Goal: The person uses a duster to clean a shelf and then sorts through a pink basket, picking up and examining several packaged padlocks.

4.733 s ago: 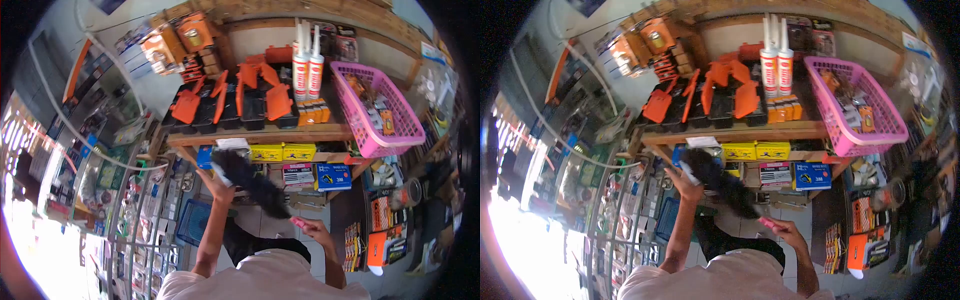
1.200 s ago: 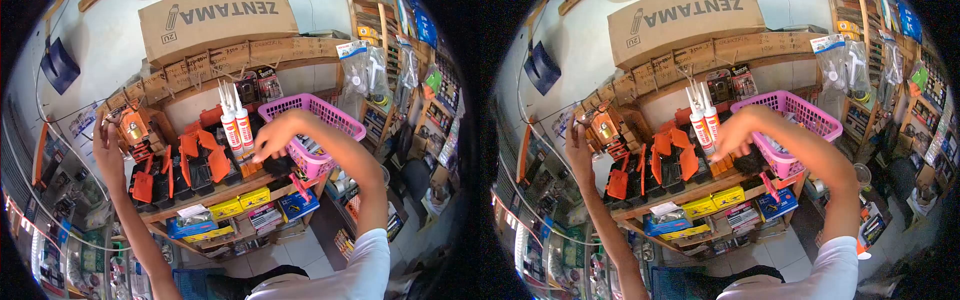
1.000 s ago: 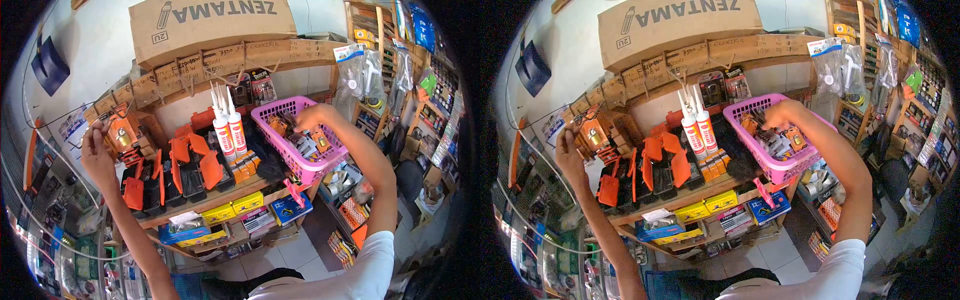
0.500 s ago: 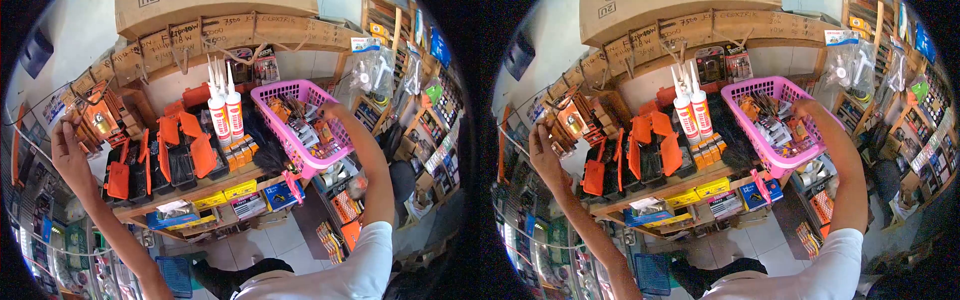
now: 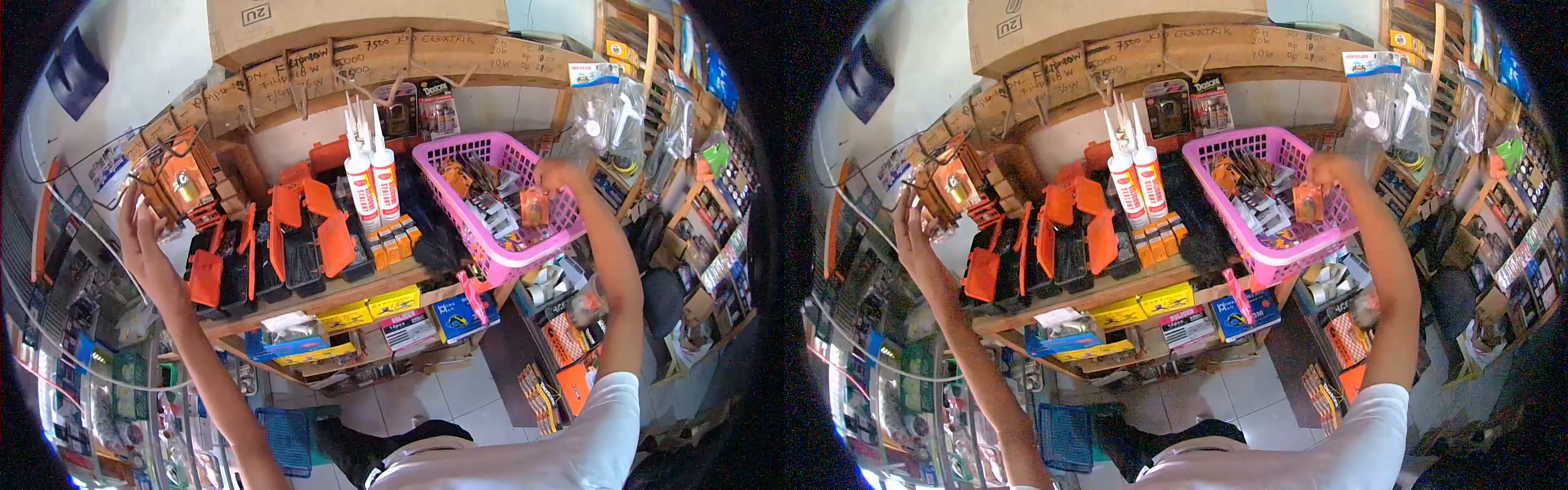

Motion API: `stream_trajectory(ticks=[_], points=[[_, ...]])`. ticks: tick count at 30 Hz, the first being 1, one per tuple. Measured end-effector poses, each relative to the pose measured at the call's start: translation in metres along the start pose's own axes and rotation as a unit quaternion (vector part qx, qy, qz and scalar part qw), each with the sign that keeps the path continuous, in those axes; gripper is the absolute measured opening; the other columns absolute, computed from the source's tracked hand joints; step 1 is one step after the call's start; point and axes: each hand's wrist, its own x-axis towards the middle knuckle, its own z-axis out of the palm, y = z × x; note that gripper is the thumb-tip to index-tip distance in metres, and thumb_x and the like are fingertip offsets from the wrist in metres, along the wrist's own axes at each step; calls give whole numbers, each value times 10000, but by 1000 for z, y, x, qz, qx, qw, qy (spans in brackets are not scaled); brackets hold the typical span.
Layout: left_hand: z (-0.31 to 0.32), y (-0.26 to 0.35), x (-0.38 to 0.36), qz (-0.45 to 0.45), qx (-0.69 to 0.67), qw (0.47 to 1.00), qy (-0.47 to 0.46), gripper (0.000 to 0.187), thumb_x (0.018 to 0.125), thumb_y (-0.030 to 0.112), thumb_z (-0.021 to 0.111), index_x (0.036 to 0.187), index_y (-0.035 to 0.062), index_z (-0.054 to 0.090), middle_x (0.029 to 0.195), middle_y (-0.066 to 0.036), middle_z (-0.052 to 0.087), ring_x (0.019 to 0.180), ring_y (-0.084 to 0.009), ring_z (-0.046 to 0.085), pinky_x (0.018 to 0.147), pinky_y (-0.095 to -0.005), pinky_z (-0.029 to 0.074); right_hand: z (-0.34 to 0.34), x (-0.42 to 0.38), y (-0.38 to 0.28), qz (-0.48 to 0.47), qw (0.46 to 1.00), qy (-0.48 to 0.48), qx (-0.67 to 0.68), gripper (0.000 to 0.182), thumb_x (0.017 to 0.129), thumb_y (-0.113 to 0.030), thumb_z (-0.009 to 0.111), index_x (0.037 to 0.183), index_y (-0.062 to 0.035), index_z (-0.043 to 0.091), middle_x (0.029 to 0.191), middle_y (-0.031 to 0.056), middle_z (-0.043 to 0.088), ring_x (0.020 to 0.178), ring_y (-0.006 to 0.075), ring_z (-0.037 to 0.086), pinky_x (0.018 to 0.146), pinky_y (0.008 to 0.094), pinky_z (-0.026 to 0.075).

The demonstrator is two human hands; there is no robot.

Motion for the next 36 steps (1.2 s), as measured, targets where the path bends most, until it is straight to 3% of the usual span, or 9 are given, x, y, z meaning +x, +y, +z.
stream_trajectory(ticks=[7,11,15,19,22,24,29,33,36], points=[[6,7,-118,-30,-39,999,22,288,942,210,522,1114,-8,598,1107,-120,590,1012,-196,554,851,-326,467,-32,-128,-30,-298,901,267,169,63,878,-53,605,849,-5,576,660,49,606,537,105,563,498,283,446],[33,27,-194,24,-66,947,-315,255,945,221,501,1073,19,589,1094,-146,575,1101,-295,518,1001,-418,357,-11,-202,-71,-336,840,228,359,59,910,-72,593,906,-20,565,717,14,600,566,67,551,506,224,431],[62,38,-269,-235,-300,753,-537,596,1015,466,247,1348,13,445,1341,-156,491,1279,-247,427,1073,-376,303,49,-245,-112,-399,838,124,351,82,914,-118,610,928,-38,601,725,20,631,581,61,577,510,226,452],[79,65,-316,-497,-540,417,-536,998,812,833,182,1456,76,273,1253,-191,546,1145,-285,546,934,-405,442,119,-261,-143,-441,853,205,189,96,830,-86,678,899,-32,637,663,114,649,539,175,623,508,284,461],[68,63,-343,-565,-553,334,-513,1093,728,893,210,1399,45,365,1132,-175,590,1009,-289,597,838,-430,488,166,-254,-141,-421,835,249,250,96,846,-103,674,888,-23,640,651,101,652,540,157,627,495,287,458],[62,63,-353,-597,-520,356,-497,1069,737,887,204,1379,53,394,1064,-161,599,950,-277,602,787,-420,492,180,-253,-129,-293,857,92,415,147,876,-129,658,955,-9,626,690,65,649,593,120,613,531,267,456],[26,40,-384,-702,-469,383,-375,979,786,845,223,1345,76,451,968,-152,619,862,-310,611,734,-443,473,247,-184,-84,-173,857,158,459,331,930,-293,613,1102,-12,579,896,116,663,751,159,626,676,308,493],[-13,18,-409,-727,-503,377,-276,887,817,807,309,1328,98,458,1061,-148,612,973,-310,606,778,-428,472,297,-128,-75,-198,806,62,554,483,981,-424,499,1256,-26,517,1047,106,651,871,163,628,760,300,472],[-30,17,-413,-734,-491,408,-229,839,854,765,320,1330,89,465,1098,-158,605,1006,-324,594,802,-444,470,277,-116,-98,-156,667,-167,709,650,949,-626,361,1270,-78,503,1083,126,658,902,193,654,742,323,489]])
